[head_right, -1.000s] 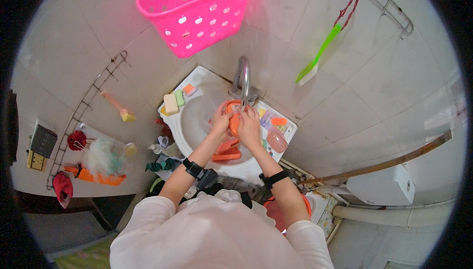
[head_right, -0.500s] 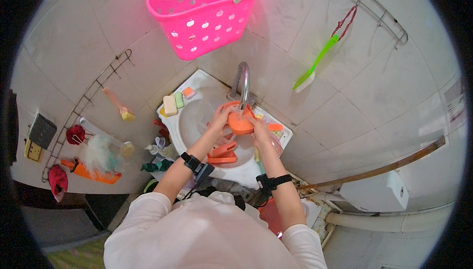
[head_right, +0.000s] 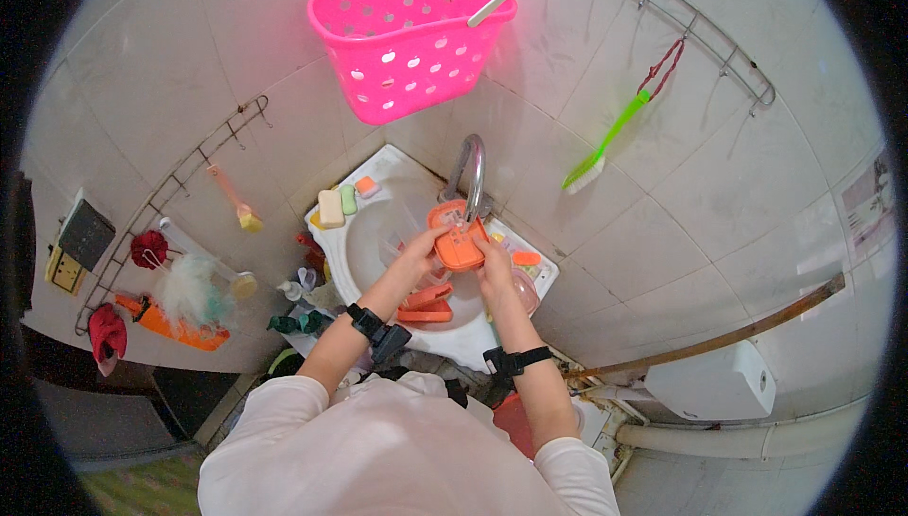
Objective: The person scrubs the inner and outer surfaces of plastic food containers and their lids using a handheld brush over a bathroom sink.
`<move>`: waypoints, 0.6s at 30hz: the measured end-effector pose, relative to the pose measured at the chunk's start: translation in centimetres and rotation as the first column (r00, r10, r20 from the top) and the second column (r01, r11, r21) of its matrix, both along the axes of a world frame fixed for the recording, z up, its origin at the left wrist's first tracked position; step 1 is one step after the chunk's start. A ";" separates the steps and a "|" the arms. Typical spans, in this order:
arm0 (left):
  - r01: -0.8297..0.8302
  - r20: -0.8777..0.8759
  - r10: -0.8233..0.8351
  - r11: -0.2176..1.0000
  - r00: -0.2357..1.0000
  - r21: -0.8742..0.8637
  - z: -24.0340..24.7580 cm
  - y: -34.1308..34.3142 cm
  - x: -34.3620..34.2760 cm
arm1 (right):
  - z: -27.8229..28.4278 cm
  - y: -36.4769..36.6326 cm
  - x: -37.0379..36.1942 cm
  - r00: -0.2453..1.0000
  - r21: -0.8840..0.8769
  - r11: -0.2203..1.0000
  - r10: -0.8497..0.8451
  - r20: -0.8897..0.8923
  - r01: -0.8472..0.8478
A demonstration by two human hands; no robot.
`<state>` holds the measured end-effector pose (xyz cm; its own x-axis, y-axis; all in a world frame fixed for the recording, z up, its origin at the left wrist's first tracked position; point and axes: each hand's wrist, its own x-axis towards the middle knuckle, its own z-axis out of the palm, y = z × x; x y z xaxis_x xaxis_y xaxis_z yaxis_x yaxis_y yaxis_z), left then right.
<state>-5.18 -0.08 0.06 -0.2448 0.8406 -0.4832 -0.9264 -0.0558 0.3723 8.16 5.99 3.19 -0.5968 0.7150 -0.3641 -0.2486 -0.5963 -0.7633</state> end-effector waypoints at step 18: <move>0.001 0.116 -0.024 0.980 0.993 0.197 0.1 -1.1 -0.3 | -1.3 -1.2 0.3 0.997 -0.010 1.000 0.029 -0.068 -0.030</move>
<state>-5.48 -1.13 0.16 -0.1854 0.9245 -0.3332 -0.9640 -0.1053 0.2442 8.46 4.74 1.87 -0.6409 0.6931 -0.3300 -0.2819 -0.6124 -0.7386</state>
